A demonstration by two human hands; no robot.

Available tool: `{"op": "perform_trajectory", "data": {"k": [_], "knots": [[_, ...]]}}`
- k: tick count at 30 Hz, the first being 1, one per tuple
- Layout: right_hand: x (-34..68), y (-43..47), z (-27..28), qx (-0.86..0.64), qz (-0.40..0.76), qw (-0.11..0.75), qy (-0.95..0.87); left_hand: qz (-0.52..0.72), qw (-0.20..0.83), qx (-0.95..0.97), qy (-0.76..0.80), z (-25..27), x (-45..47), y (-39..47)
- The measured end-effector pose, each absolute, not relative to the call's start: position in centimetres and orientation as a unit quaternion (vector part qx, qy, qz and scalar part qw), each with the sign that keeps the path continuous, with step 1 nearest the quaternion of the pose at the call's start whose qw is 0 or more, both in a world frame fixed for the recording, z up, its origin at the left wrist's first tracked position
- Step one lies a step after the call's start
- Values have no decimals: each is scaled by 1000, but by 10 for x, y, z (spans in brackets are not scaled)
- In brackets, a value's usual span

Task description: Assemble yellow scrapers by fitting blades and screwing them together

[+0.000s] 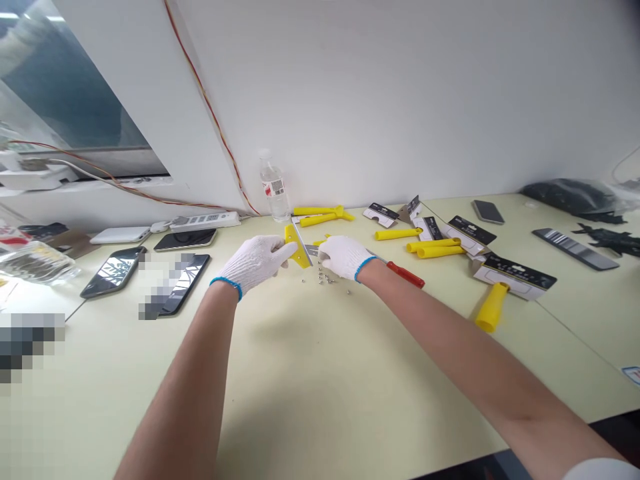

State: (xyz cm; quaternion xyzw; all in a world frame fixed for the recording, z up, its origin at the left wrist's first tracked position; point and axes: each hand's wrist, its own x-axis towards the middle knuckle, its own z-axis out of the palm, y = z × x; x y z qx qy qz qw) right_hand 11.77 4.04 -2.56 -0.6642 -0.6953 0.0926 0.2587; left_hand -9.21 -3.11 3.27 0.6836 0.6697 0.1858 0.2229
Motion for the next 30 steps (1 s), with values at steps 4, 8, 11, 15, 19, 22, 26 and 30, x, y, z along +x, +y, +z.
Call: {"op": "perform_trajectory", "data": {"k": [4, 8, 11, 15, 19, 22, 26, 30], "knots": [[114, 53, -19, -578, 143, 126, -793, 187, 225, 680, 672, 31, -93, -31], [110, 52, -11, -531, 197, 91, -819, 184, 227, 682, 670, 29, -93, -30], [107, 50, -8, -510, 160, 49, -844, 172, 231, 688, 666, 30, -91, -30], [104, 51, -8, -490, 158, 19, -857, 151, 243, 700, 654, 32, -87, -31], [109, 49, -5, -516, 193, 43, -833, 143, 245, 710, 645, 31, -86, -31], [122, 39, 3, -522, 190, 87, -827, 147, 254, 713, 636, 28, -86, -31], [134, 18, 14, -521, 180, 170, -817, 151, 254, 714, 635, 19, -78, -29], [131, 7, 13, -519, 148, 219, -813, 150, 228, 731, 625, 10, -62, -27]]}}
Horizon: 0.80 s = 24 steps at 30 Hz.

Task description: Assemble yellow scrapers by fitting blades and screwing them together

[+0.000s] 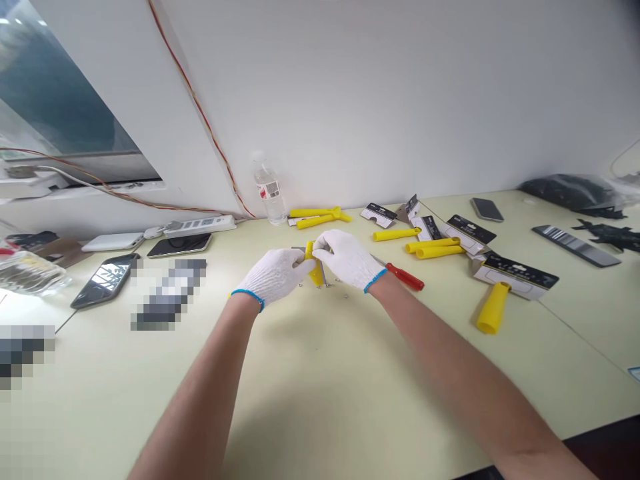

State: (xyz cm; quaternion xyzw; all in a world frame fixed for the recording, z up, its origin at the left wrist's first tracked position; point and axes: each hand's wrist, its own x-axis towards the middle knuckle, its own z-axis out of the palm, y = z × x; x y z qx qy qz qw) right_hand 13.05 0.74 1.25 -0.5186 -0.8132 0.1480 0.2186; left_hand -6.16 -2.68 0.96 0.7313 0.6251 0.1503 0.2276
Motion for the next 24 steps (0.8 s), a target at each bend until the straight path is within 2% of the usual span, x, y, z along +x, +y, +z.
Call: {"op": "perform_trajectory", "data": {"k": [15, 20, 24], "knots": [[129, 5, 2, -579, 88, 277, -762, 150, 162, 748, 625, 5, -34, -30], [175, -14, 7, -629, 76, 315, -707, 143, 152, 752, 625, 5, -33, -31], [239, -36, 18, -612, 93, 362, -697, 148, 149, 754, 622, 5, -33, -31]]}}
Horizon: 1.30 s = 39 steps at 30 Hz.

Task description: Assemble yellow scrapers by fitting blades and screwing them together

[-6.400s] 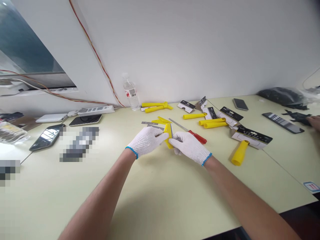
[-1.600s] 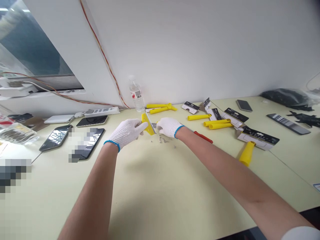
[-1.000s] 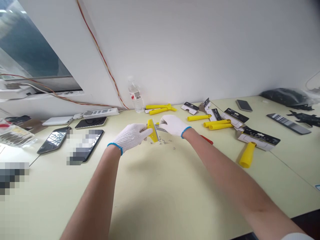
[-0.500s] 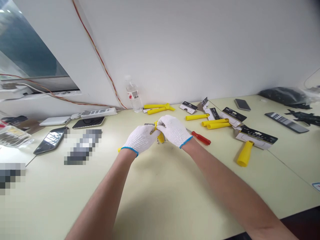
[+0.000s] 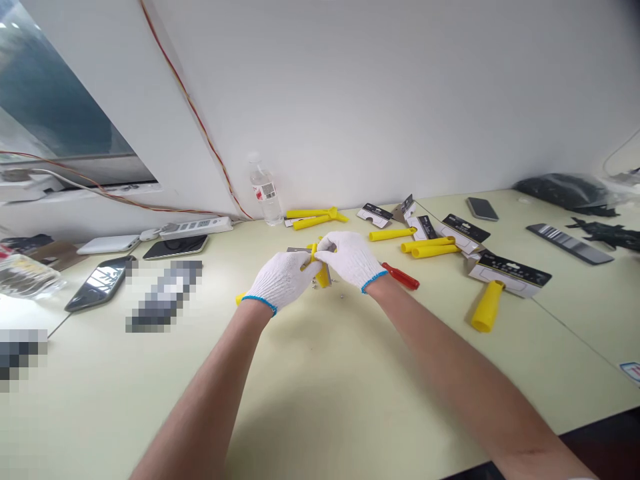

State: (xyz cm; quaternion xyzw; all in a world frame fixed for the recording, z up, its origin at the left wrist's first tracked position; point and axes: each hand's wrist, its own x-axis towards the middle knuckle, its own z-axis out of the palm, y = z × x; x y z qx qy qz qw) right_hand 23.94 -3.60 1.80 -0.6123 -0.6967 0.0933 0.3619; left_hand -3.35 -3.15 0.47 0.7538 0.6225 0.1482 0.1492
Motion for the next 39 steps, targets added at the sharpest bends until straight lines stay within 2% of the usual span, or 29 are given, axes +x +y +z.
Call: {"op": "perform_trajectory", "data": {"k": [3, 6, 10, 13, 16, 20, 24, 33, 39], "knots": [[323, -45, 33, -581, 87, 410, -698, 147, 149, 753, 623, 5, -33, -32], [451, -40, 44, -540, 10, 448, -712, 141, 155, 749, 629, 6, -33, -33], [617, -18, 35, -482, -99, 437, -753, 134, 154, 749, 630, 8, -32, -34], [655, -10, 27, -425, -105, 444, -782, 129, 157, 747, 633, 9, -31, -34], [588, -17, 30, -402, -44, 436, -804, 129, 159, 746, 633, 8, -32, -34], [402, -28, 30, -450, 109, 404, -789, 130, 157, 746, 634, 7, -33, -32], [260, -24, 14, -463, 199, 343, -793, 129, 156, 747, 634, 7, -33, -32], [158, 2, 5, -542, 259, 281, -749, 154, 167, 744, 628, 8, -37, -32], [150, 9, -1, -518, 244, 282, -770, 161, 176, 742, 626, 8, -38, -32]]}}
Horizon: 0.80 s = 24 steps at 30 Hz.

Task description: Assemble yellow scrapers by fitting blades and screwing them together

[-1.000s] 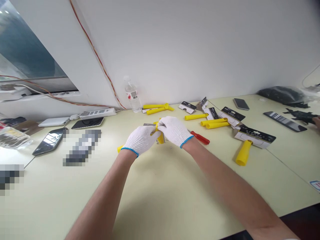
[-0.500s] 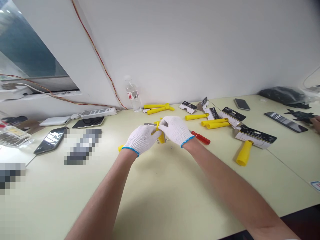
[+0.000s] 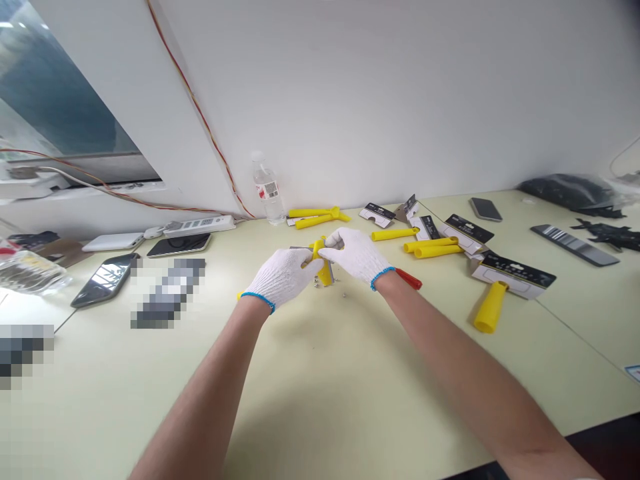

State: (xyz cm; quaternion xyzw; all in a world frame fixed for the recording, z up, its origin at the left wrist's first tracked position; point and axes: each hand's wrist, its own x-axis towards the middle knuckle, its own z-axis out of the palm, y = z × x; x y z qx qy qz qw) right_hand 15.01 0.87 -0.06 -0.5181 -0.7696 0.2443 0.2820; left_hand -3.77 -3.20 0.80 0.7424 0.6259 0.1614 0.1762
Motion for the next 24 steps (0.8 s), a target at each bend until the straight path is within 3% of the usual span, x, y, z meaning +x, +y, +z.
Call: {"op": "perform_trajectory", "data": {"k": [11, 24], "knots": [[153, 37, -21, -446, 181, 359, -800, 156, 176, 741, 629, 11, -39, -34], [141, 33, -11, -422, 167, 386, -803, 154, 182, 749, 618, 11, -40, -33]]}}
